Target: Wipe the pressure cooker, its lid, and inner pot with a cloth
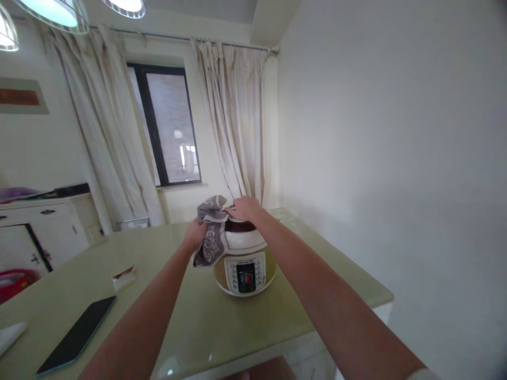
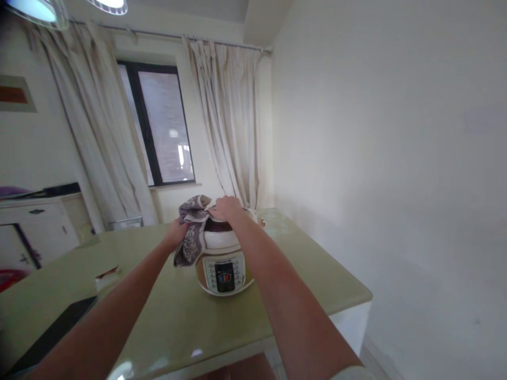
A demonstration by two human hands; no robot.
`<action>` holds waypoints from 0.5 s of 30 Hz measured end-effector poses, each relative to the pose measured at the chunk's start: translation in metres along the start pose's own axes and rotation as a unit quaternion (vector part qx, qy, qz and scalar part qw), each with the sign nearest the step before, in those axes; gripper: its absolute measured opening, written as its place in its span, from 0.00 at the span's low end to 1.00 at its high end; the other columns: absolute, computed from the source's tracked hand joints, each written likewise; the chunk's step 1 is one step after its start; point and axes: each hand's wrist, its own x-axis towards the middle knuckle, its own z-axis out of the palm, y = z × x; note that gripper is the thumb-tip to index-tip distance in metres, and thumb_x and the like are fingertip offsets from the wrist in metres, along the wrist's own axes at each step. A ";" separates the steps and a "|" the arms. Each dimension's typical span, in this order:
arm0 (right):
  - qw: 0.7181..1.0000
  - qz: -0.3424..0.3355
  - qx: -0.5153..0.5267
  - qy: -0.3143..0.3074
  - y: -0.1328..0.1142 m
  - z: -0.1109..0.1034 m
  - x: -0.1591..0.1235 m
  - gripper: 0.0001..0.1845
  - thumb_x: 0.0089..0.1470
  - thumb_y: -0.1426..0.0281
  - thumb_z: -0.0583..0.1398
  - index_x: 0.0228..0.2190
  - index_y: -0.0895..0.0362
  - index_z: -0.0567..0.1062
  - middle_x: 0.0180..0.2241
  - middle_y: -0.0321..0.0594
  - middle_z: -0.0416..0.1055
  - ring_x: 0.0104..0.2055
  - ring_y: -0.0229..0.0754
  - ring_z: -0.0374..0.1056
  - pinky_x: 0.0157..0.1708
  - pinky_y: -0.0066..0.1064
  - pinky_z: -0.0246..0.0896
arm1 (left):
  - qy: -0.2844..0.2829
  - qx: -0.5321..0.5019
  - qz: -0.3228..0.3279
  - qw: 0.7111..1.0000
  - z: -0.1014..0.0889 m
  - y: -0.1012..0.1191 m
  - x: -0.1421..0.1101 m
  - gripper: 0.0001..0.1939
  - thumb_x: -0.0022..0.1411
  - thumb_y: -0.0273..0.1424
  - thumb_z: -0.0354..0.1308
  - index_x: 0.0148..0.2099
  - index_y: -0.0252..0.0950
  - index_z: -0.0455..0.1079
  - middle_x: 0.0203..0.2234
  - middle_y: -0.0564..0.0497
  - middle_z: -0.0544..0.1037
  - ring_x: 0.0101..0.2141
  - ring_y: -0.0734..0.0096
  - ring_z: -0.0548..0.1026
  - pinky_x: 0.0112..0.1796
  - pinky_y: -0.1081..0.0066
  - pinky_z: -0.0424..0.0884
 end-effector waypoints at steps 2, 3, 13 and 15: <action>1.000 0.012 0.003 0.026 -0.006 0.007 -0.003 0.31 0.68 0.49 0.52 0.51 0.61 0.81 0.52 0.61 0.79 0.55 0.59 0.75 0.50 0.44 0.69 | -0.012 -0.015 -0.023 1.000 -0.002 -0.007 0.003 0.21 0.60 0.47 0.61 0.45 0.34 0.77 0.38 0.40 0.85 0.48 0.47 0.81 0.49 0.55 0.76; 0.999 0.020 0.005 0.045 -0.009 0.010 -0.005 0.29 0.69 0.52 0.52 0.51 0.61 0.80 0.51 0.60 0.79 0.54 0.59 0.76 0.50 0.45 0.68 | -0.018 -0.022 -0.028 0.999 -0.004 -0.011 0.002 0.22 0.61 0.48 0.60 0.44 0.34 0.77 0.36 0.41 0.85 0.46 0.49 0.82 0.48 0.56 0.77; 0.984 -0.134 0.055 0.103 0.011 0.017 -0.013 0.21 0.69 0.57 0.57 0.45 0.60 0.81 0.49 0.52 0.80 0.54 0.51 0.72 0.54 0.36 0.59 | -0.059 -0.064 0.013 0.996 -0.037 -0.029 -0.052 0.29 0.54 0.51 0.63 0.50 0.35 0.77 0.43 0.42 0.85 0.48 0.49 0.81 0.53 0.56 0.76; 0.979 -0.164 0.089 0.085 0.020 0.014 -0.014 0.18 0.67 0.57 0.60 0.44 0.58 0.81 0.48 0.49 0.81 0.53 0.48 0.72 0.52 0.33 0.58 | -0.047 0.029 0.054 0.997 -0.042 -0.025 -0.070 0.26 0.56 0.49 0.60 0.49 0.36 0.77 0.47 0.41 0.84 0.52 0.47 0.80 0.55 0.54 0.74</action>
